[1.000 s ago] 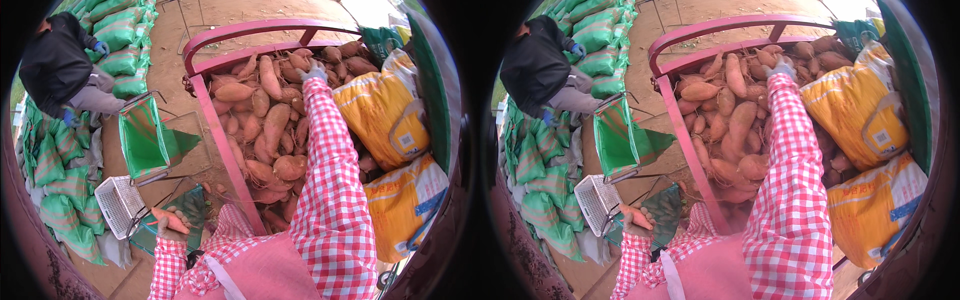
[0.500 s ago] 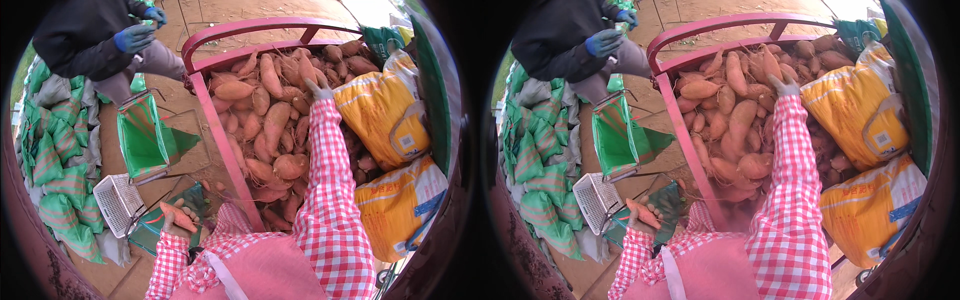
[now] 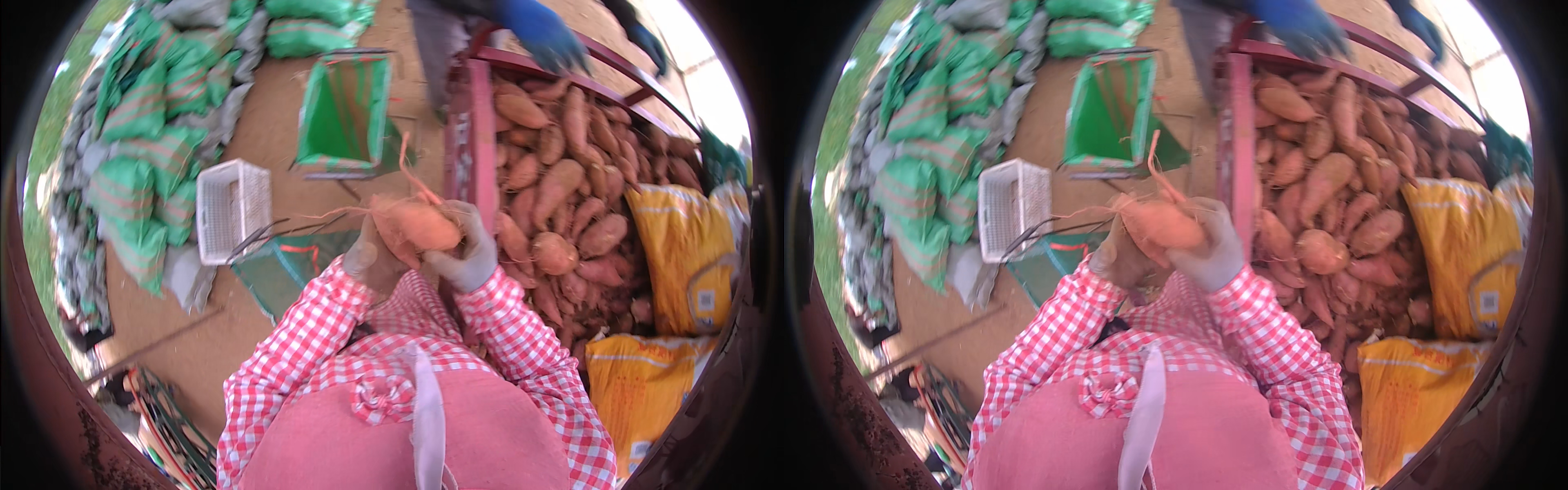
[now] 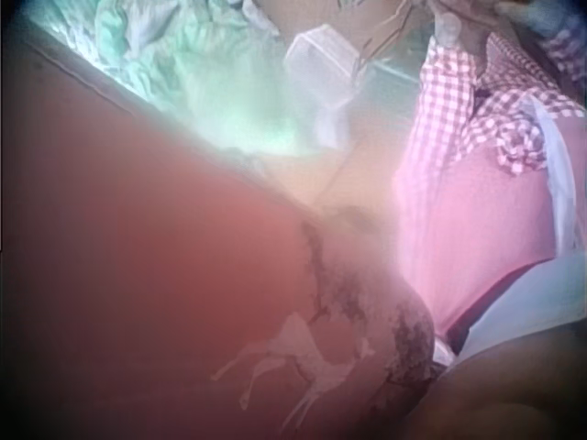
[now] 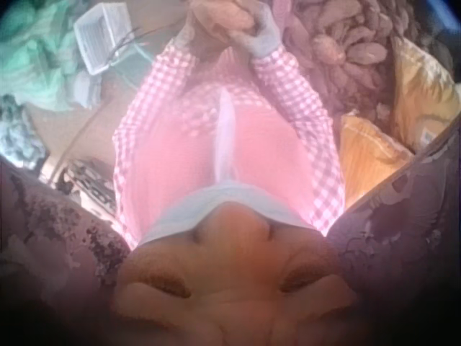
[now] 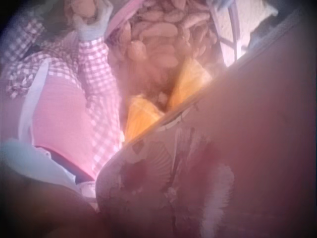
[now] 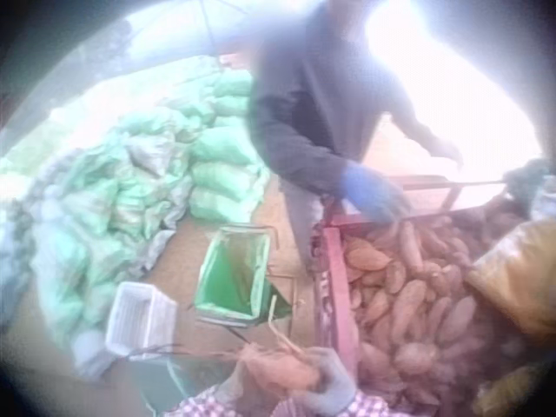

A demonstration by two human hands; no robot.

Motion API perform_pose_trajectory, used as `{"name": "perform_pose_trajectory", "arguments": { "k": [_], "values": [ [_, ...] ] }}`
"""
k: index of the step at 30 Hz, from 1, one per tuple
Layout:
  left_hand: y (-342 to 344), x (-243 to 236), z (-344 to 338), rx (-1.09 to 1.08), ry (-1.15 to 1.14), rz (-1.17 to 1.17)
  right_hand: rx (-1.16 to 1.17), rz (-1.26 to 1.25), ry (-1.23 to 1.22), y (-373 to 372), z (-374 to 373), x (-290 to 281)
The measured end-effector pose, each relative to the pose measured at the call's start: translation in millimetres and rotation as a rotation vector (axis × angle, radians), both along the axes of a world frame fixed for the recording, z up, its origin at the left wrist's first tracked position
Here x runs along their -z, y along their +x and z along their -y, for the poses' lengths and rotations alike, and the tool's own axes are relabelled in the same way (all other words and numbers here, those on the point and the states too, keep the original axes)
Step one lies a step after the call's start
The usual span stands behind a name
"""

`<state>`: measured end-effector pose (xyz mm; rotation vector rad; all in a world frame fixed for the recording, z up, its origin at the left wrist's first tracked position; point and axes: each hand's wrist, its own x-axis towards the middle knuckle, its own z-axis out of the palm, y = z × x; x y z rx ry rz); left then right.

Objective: The person picks sweet potatoes from a large pile in a cart, removes attached roots and debris by hand, and places them into a green weighing bag. Another person assists by handling the bag and moving filled bags aside.

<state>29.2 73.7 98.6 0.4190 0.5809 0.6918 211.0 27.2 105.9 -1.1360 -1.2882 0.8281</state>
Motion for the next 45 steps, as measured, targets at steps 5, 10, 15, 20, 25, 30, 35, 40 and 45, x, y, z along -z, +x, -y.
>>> {"name": "perform_pose_trajectory", "arguments": {
  "k": [5, 10, 15, 20, 25, 30, 35, 40, 45],
  "values": [
    [-93, 1, 31, -0.194, 0.119, -0.013, -0.203, 0.347, 0.138, -97, 3, -8],
    [-186, 29, 65, -0.548, -0.01, 0.081, -0.551, -0.324, -0.375, -166, 4, -1],
    [-263, 82, 103, -0.586, 0.023, 0.14, -0.739, -0.724, -0.734, -223, -4, 43],
    [-324, 155, 109, -0.79, -0.401, -0.456, -0.765, -0.267, -0.883, -246, 1, 105],
    [-306, 144, 120, -0.7, -0.497, -0.912, -0.555, -0.317, -0.868, -167, 9, 105],
    [-247, 106, 105, -0.648, -0.421, -0.822, -0.048, -0.242, -0.561, -35, 10, 30],
    [-201, 96, 67, -0.564, -0.291, -0.745, 0.515, -0.211, -0.178, 105, 27, -7],
    [-174, 98, 45, -0.386, -0.236, -0.657, 0.761, 0.904, -0.135, 227, 44, 8],
    [-151, 95, 43, -0.232, -0.197, -0.619, 0.772, 1.186, -0.746, 345, 2, 31]
  ]
}}
